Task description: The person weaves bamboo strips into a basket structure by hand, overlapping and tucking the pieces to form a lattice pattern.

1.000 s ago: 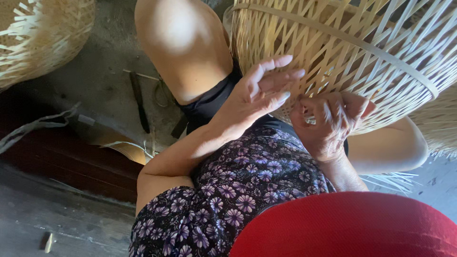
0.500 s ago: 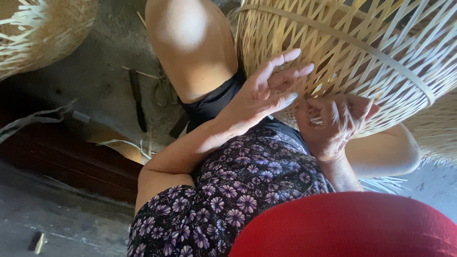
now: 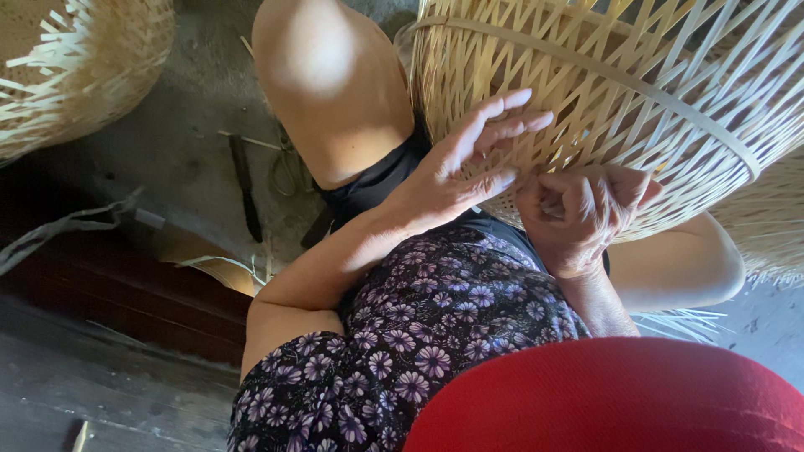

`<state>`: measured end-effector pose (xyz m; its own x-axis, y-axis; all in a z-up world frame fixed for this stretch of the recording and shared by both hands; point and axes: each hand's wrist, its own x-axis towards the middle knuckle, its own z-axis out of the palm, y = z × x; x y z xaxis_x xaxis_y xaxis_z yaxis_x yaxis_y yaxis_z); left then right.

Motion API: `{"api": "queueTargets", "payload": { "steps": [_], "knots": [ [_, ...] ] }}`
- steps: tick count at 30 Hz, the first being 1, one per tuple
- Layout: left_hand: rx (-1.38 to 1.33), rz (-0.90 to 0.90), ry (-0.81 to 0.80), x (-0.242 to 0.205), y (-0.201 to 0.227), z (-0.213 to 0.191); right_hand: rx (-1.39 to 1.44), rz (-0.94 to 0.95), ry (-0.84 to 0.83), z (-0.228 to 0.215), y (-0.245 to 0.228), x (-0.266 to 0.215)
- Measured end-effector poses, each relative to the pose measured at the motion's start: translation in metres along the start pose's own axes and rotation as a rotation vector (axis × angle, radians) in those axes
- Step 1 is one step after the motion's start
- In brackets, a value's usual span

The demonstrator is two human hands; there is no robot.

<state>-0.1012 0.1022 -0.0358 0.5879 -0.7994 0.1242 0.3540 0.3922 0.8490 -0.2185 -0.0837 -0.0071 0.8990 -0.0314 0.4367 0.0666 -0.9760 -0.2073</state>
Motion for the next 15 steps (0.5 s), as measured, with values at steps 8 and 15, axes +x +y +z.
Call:
{"api": "queueTargets", "payload": {
  "steps": [8, 15],
  "knots": [
    [0.184, 0.007, -0.003, 0.006, 0.006, -0.002, -0.002, 0.028, 0.028, -0.003, -0.008, 0.007],
    [0.529, 0.021, 0.449, 0.033, 0.003, -0.013, 0.192, 0.042, 0.075, -0.018, 0.017, -0.015]
  ]
}}
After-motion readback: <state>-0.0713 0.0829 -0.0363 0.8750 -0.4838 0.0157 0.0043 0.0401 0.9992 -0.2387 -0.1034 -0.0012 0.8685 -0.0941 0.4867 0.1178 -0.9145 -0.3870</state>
